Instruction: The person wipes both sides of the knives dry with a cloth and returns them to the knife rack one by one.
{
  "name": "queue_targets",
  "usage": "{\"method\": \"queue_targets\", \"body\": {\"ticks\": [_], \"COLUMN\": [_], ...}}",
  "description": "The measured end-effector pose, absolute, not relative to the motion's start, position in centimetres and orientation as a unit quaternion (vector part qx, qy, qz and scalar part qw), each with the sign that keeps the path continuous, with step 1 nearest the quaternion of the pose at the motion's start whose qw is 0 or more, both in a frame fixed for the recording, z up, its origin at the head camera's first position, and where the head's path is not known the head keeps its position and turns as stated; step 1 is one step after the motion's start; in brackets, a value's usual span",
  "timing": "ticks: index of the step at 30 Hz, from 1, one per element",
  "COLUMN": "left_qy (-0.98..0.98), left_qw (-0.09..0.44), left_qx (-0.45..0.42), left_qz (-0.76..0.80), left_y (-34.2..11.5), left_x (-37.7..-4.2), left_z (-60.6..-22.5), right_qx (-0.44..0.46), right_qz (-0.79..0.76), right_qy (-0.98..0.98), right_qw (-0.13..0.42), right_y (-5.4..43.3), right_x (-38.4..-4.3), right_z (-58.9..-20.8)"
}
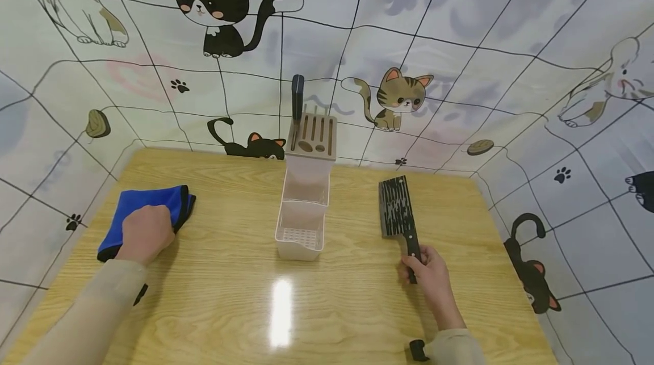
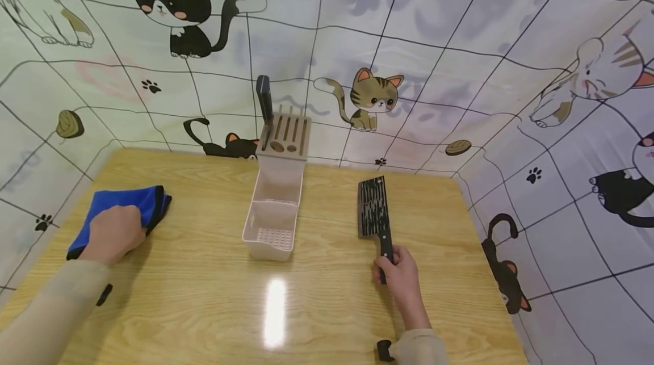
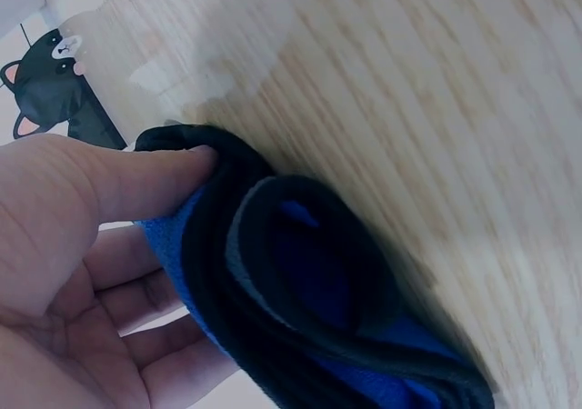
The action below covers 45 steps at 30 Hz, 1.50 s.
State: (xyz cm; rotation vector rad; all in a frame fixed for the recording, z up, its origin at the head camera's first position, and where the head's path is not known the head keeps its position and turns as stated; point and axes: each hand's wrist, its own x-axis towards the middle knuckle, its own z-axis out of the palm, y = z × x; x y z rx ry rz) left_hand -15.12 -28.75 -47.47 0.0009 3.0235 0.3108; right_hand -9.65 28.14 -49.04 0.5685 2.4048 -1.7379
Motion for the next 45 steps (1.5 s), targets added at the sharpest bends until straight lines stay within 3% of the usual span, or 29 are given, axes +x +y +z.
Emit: {"method": "queue_targets", "body": {"ticks": [20, 33, 45], "left_qy": [0.992, 0.990, 0.982], "left_qw": [0.006, 0.006, -0.029], "left_qx": [0.002, -0.007, -0.042], "left_qz": [0.123, 0.143, 0.184], "left_y": [-28.3, -30.0, -30.9], "left_x": [-14.8, -15.0, -14.5], "left_z": [-48.8, -48.6, -47.8], "right_qx": [0.207, 0.123, 0.114], "right_qz": [-0.635, -0.734, -0.754], "right_qy": [0.744, 0.668, 0.647], "right_qw": [0.018, 0.004, -0.004], "right_y": [27.1, 24.9, 23.0], "right_x": [-9.3, -8.3, -7.0], "right_z": [-48.4, -47.4, -45.8]}}
